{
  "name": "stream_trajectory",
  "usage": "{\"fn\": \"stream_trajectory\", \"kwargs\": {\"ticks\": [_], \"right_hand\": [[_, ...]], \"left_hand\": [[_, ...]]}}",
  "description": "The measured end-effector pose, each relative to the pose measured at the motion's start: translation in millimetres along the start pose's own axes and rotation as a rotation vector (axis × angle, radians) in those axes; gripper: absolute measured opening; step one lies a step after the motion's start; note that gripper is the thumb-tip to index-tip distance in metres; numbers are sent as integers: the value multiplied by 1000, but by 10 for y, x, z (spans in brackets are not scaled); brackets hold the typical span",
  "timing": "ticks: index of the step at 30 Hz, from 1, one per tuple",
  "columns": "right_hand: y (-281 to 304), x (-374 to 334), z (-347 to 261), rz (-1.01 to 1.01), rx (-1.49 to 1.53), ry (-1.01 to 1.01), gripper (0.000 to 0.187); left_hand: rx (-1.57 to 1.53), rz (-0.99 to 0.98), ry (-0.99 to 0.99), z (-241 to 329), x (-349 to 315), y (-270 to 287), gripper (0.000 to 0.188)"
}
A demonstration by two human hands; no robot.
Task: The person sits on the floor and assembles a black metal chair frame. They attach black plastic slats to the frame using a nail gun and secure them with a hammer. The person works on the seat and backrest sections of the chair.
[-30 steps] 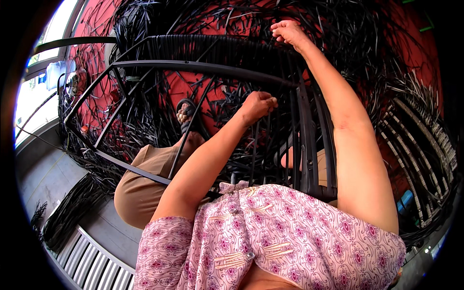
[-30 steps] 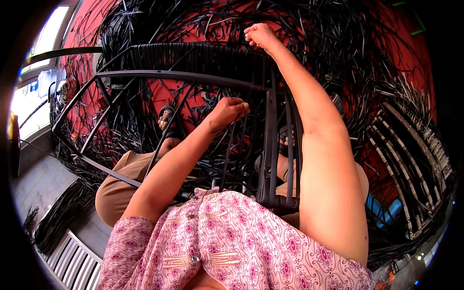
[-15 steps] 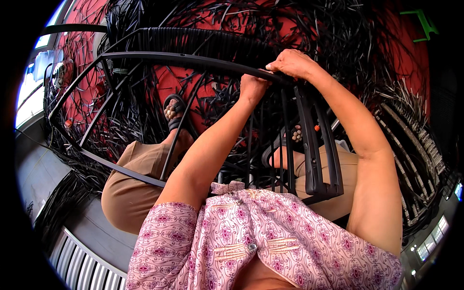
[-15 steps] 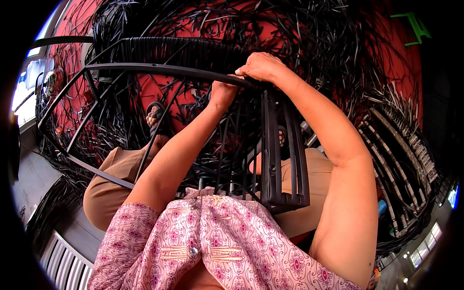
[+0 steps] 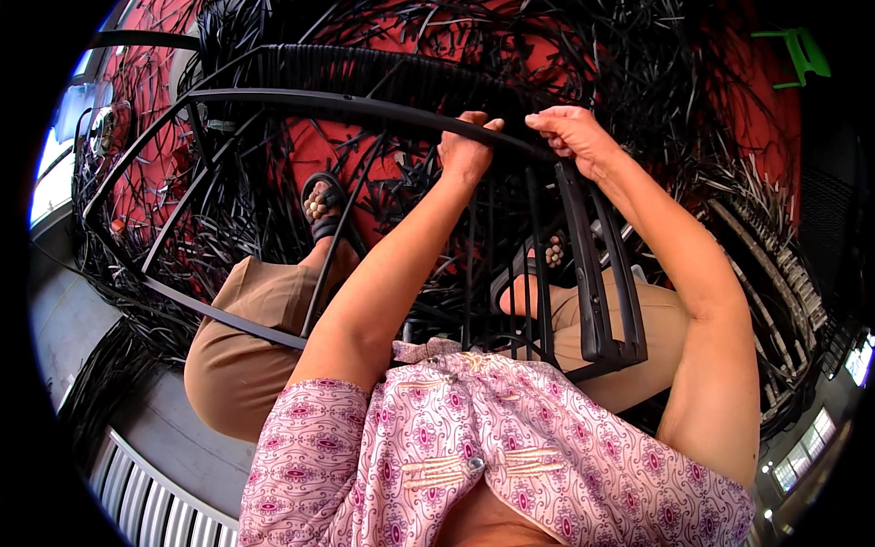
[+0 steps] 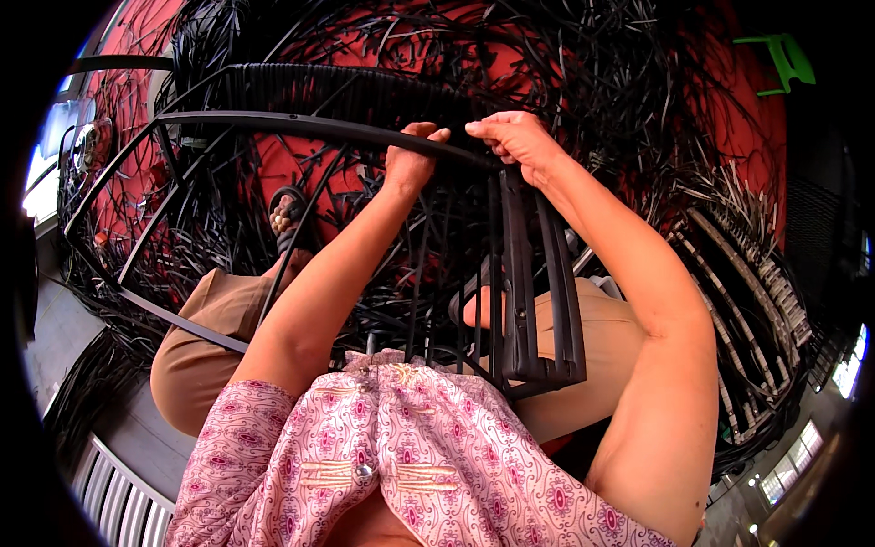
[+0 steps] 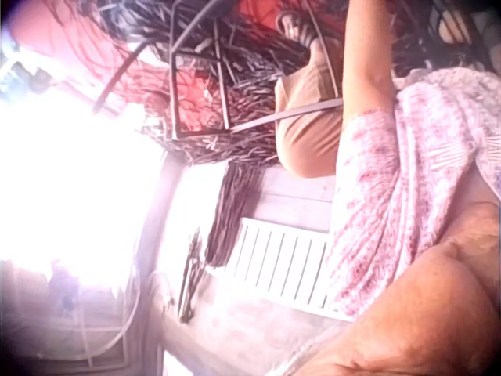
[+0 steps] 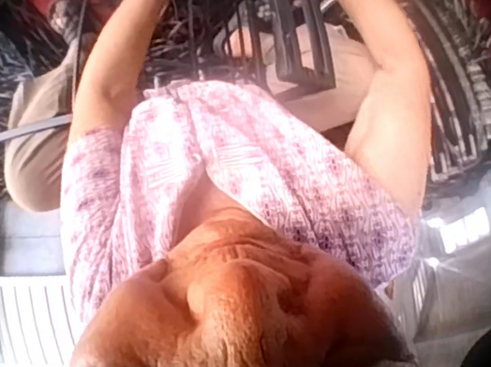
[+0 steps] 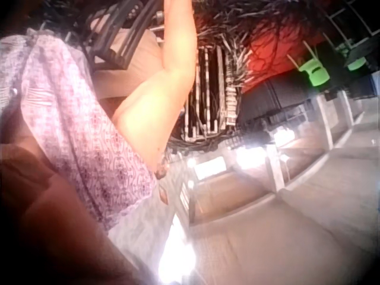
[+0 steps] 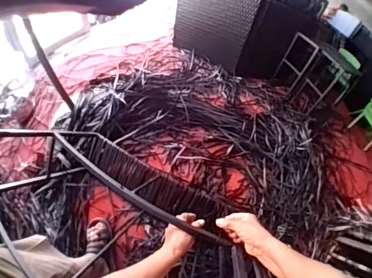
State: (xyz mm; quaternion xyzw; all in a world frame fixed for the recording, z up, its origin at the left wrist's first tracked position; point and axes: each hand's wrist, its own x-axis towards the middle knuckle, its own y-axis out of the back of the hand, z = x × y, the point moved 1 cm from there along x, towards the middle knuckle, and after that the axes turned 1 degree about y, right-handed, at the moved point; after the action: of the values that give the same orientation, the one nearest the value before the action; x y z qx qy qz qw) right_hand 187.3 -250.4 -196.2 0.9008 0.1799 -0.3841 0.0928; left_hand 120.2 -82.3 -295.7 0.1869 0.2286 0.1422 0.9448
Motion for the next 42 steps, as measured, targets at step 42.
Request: {"fn": "stream_trajectory", "kwargs": {"ticks": [42], "right_hand": [[-326,-76,-154,-68,-1512,351,32]], "left_hand": [[20,-382,30,-11,-322,81,40]]}}
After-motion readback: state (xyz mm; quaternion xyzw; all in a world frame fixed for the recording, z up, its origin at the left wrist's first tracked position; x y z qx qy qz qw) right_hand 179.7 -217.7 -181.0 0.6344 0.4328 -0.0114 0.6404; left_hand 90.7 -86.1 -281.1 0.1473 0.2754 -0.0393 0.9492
